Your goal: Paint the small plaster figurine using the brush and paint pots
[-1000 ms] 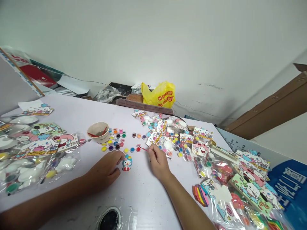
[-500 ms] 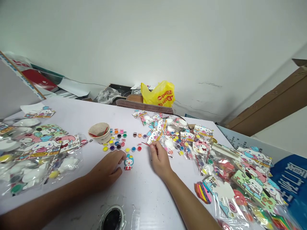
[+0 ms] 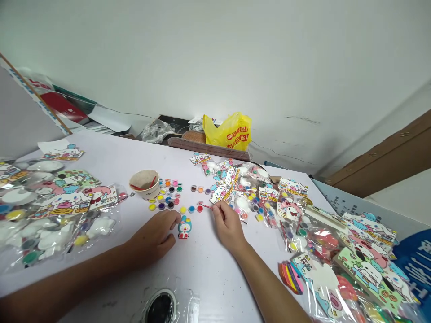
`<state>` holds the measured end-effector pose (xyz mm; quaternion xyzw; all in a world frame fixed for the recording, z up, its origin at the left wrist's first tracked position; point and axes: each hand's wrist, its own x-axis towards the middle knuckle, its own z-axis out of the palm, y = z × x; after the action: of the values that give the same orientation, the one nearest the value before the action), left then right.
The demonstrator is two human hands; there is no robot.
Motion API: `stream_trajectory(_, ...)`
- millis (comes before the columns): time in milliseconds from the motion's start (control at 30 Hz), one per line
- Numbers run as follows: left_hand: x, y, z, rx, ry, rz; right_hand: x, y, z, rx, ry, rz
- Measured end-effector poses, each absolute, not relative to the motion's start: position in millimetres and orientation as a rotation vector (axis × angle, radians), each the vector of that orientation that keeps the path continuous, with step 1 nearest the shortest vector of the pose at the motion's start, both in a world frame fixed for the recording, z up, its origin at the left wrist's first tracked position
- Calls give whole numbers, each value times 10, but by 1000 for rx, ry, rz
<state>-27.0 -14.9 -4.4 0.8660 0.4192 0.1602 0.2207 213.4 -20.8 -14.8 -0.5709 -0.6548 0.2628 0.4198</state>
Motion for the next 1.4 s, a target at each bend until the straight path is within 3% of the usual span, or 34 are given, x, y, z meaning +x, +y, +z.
stream_trajectory(1400, -285, -140, -173, 2515, 1131, 531, 1997, -366, -64, -1307, -2036, 589)
